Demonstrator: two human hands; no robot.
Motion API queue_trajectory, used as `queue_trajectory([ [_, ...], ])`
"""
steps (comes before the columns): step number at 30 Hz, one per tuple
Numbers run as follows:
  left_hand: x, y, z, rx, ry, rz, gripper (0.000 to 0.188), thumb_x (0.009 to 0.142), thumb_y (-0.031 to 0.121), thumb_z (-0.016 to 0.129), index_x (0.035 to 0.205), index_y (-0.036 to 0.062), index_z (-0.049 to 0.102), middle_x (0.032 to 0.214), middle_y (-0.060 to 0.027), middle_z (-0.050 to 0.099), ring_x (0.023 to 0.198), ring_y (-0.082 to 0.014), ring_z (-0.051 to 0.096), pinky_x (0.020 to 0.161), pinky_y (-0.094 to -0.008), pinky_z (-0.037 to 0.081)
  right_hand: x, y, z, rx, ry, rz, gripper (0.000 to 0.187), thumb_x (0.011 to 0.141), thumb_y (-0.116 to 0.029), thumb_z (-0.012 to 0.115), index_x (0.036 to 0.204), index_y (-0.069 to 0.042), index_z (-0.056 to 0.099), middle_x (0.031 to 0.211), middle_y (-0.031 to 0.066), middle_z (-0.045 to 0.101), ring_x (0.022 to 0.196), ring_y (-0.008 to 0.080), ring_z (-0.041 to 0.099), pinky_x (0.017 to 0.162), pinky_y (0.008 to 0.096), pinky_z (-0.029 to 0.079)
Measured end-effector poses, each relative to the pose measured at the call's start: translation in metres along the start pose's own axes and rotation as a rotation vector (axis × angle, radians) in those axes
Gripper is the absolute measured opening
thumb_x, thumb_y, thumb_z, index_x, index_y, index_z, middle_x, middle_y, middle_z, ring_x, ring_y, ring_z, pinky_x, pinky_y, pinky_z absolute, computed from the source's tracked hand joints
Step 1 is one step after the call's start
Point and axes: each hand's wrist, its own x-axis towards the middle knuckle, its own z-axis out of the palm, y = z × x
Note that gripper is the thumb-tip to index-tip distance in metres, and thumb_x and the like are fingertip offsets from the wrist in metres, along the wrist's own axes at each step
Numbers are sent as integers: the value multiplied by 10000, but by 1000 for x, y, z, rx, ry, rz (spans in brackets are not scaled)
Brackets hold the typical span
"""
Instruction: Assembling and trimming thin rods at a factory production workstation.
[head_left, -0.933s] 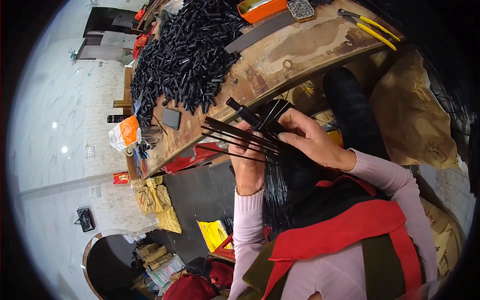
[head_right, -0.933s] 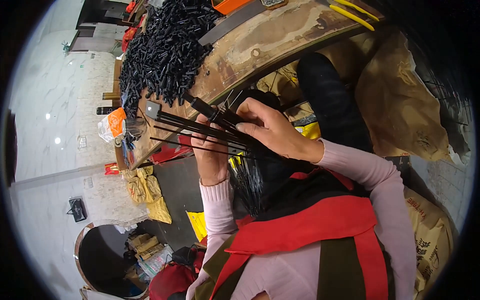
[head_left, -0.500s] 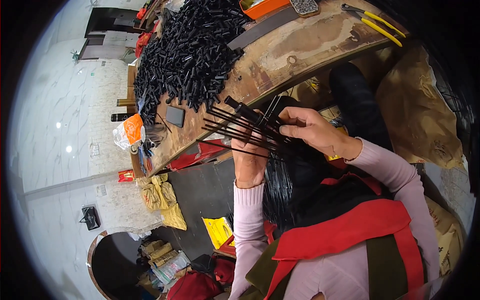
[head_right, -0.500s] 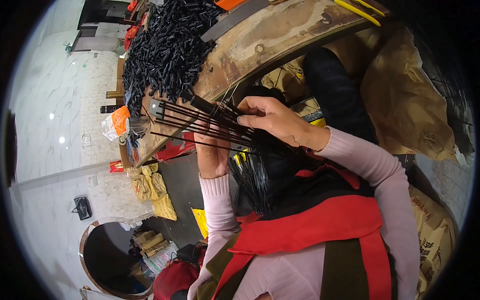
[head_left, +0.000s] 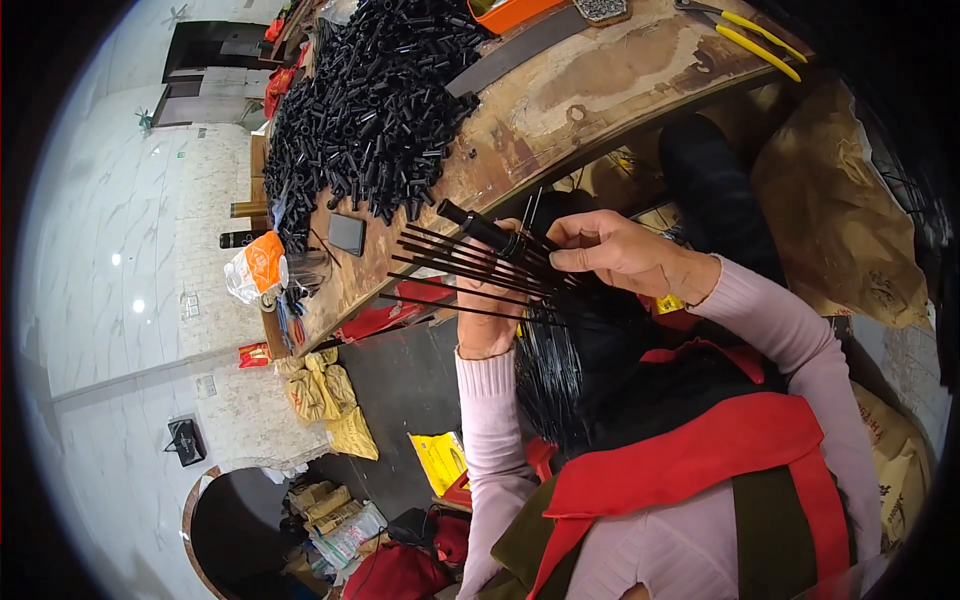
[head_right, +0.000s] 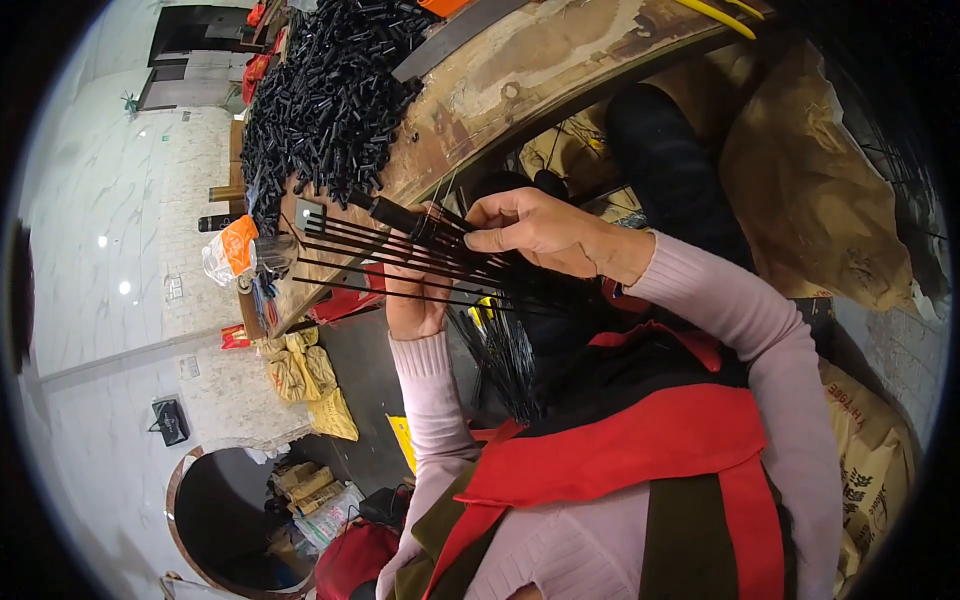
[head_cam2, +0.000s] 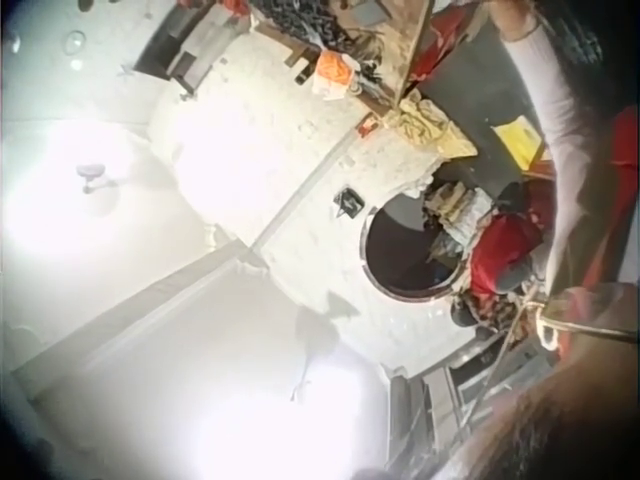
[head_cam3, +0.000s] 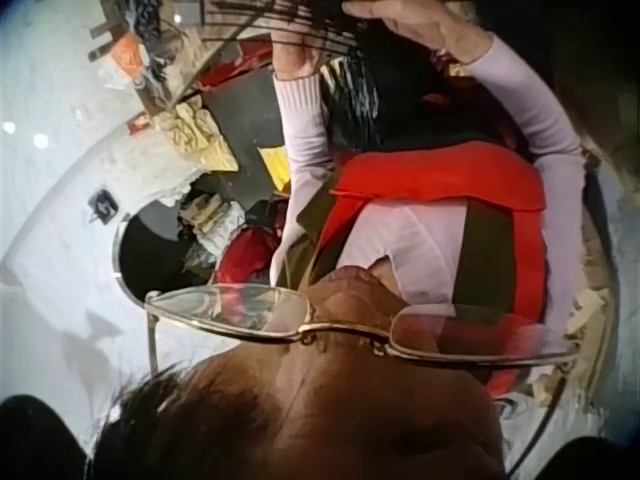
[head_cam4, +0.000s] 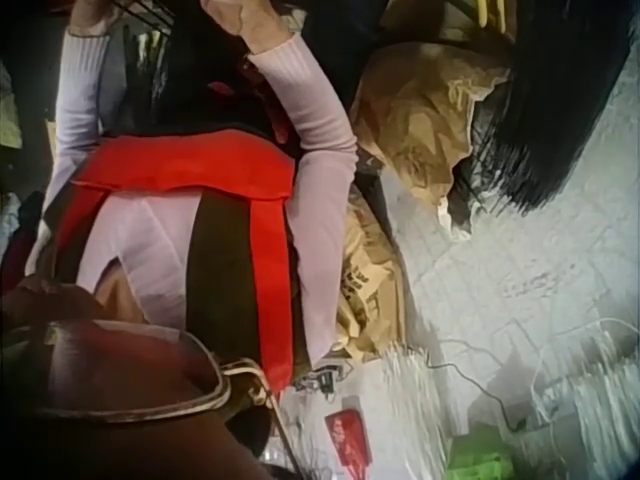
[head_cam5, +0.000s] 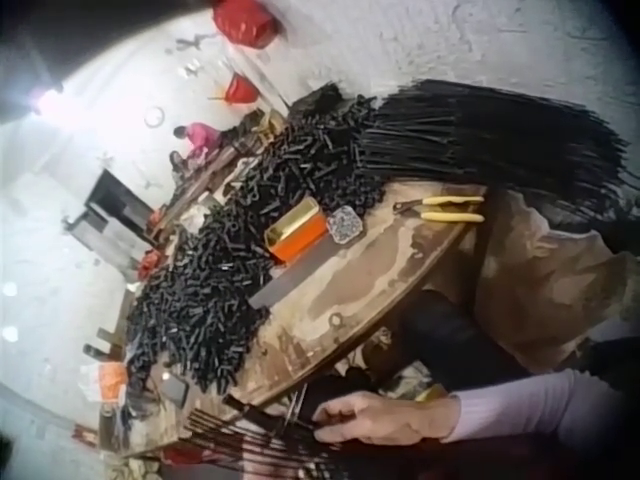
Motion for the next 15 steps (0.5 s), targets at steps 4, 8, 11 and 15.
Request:
queue_trajectory([
  [4,5,2,-5,-191,-54,-105,383,949,84,585,1315,61,473,1295,-88,557,1172,-235,570,981,-385,505,2,-3,-7,50,-22,71,164,893,-31,676,1045,16,635,948,34,634,913,96,594,817,223,468],
  [8,14,0,4,115,143,-51,353,932,100,616,1253,25,492,1070,-74,601,725,-164,645,631,-264,564,5,-4,-9,129,-66,102,186,884,-35,693,1052,20,637,955,45,643,926,110,603,831,227,470],
  [11,26,-25,3,-94,148,-7,351,1001,250,534,1284,47,492,1093,-62,601,940,-183,616,823,-293,532,-4,-5,15,65,113,-58,128,874,-37,697,987,-10,642,914,17,653,864,93,612,814,214,470],
  [15,32,-41,9,-297,209,6,422,1044,340,415,1336,46,492,1264,-102,591,1153,-209,566,999,-332,455,2,2,8,126,249,-246,152,860,-22,705,1002,7,660,949,46,675,881,114,631,818,237,489],
])
